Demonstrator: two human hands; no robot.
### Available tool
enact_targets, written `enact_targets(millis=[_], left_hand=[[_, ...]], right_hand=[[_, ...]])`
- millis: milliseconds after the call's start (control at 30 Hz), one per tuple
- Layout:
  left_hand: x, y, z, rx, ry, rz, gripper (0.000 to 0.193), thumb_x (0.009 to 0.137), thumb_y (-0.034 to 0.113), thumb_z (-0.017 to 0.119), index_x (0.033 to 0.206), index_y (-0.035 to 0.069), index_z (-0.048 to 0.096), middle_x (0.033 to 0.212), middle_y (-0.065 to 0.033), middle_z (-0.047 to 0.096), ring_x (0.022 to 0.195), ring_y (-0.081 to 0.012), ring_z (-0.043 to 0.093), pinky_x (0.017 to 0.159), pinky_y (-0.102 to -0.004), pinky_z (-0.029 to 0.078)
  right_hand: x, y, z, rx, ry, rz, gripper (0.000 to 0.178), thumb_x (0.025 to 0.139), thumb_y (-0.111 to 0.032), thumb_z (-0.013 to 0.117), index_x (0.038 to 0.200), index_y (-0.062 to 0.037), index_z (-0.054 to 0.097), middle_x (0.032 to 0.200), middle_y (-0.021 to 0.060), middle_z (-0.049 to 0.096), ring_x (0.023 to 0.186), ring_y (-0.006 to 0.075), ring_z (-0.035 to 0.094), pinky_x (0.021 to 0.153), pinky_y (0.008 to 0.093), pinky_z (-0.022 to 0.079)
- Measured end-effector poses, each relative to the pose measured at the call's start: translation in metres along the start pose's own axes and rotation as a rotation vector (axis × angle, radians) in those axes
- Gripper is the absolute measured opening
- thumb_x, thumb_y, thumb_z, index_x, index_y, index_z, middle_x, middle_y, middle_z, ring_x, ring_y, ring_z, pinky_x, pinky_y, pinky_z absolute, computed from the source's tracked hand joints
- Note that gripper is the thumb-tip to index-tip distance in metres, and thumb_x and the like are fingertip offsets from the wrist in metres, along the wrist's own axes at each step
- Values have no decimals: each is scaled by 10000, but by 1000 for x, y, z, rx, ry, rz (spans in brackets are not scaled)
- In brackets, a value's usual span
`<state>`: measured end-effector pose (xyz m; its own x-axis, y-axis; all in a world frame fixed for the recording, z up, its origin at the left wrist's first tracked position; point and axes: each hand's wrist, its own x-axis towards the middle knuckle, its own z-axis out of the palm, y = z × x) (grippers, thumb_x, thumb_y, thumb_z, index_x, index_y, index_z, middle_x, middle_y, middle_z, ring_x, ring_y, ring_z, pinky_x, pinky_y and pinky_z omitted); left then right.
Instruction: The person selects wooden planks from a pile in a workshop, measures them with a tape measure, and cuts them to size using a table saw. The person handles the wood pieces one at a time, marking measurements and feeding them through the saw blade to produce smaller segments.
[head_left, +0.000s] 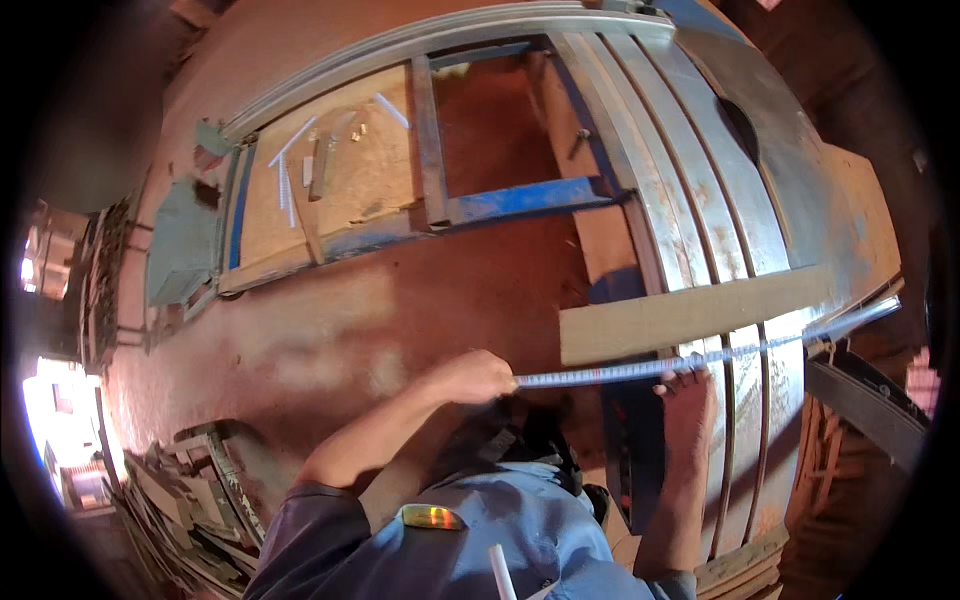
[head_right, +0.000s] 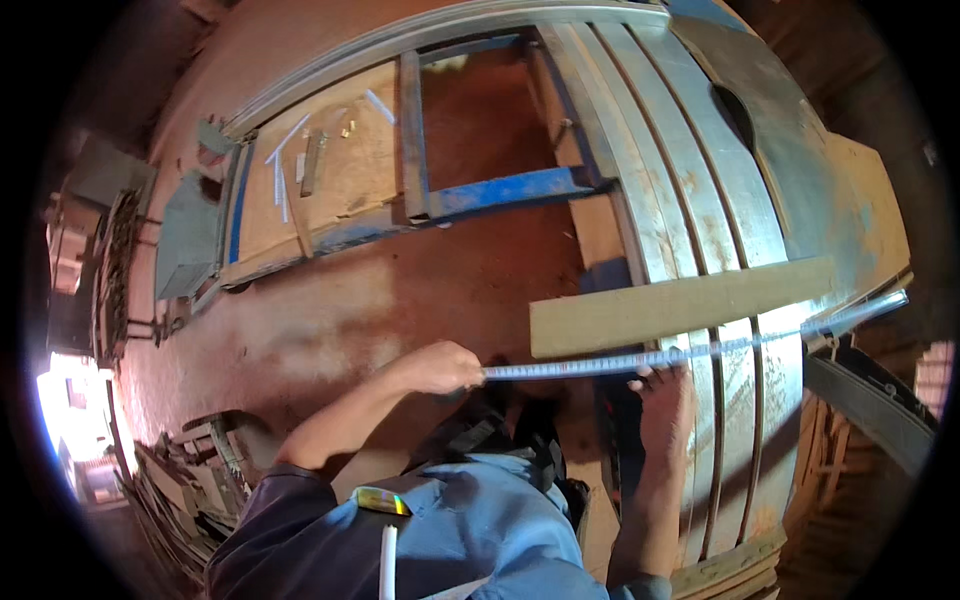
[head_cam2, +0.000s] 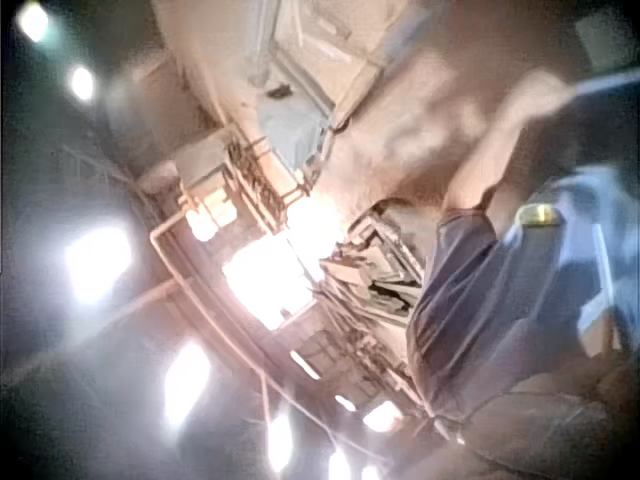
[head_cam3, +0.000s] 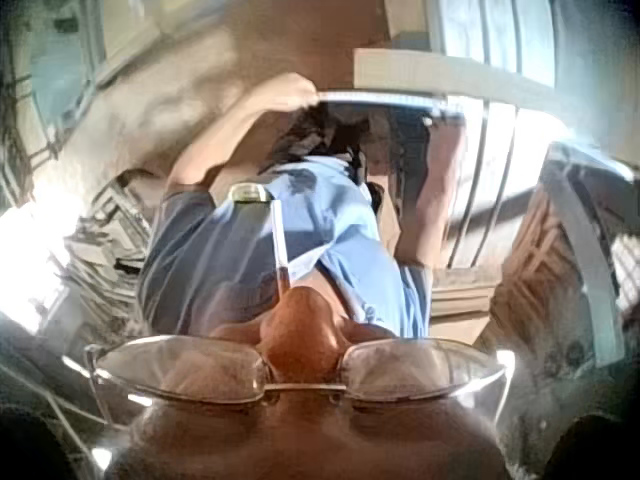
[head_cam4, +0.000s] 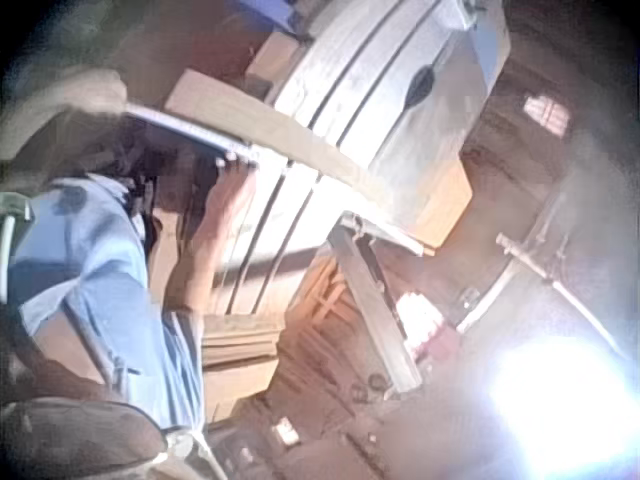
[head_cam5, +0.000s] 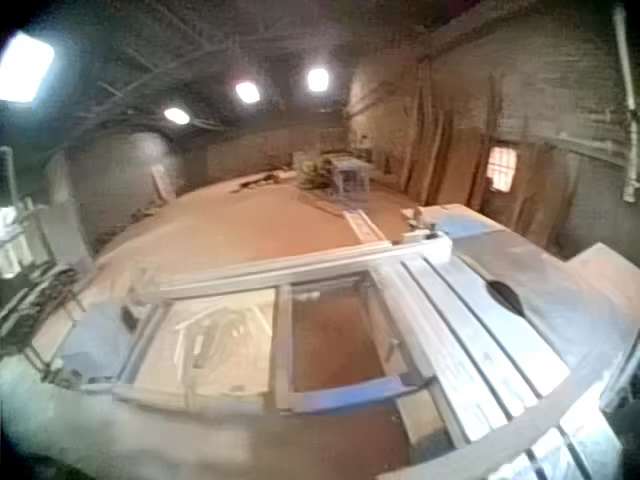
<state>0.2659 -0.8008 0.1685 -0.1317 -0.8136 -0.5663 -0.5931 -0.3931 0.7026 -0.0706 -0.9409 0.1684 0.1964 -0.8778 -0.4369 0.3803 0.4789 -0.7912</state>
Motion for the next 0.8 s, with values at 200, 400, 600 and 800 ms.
enact_targets(millis=[200,400,600,800], left_hand=[[-23,-25,29,-253,-224,69,356,971,363,591,978,44,748,868,-103,728,825,-213,668,758,-372,511],[-28,-26,21,-599,-211,-78,388,996,351,585,1064,0,734,948,-70,717,883,-177,638,820,-337,493],[-37,-60,-15,-1345,-201,-148,475,1025,438,521,1213,18,638,883,-114,684,737,-192,666,601,-316,560],[-41,-129,-144,-1618,419,-49,535,923,424,648,1246,1,601,913,-144,681,777,-250,677,669,-397,565]], right_hand=[[-19,20,41,-4,-261,-84,331,1000,-335,586,1196,-69,603,991,98,632,960,235,614,835,386,499],[-53,71,131,-679,-443,221,398,1010,-310,572,1146,55,657,1020,135,685,949,176,626,844,305,493],[-60,124,125,-711,-568,304,449,1008,-280,600,1276,79,597,1187,135,676,1049,168,622,926,296,490],[-61,101,91,-632,-160,327,333,1005,-212,591,1232,31,611,1081,91,691,856,141,646,747,286,540]])
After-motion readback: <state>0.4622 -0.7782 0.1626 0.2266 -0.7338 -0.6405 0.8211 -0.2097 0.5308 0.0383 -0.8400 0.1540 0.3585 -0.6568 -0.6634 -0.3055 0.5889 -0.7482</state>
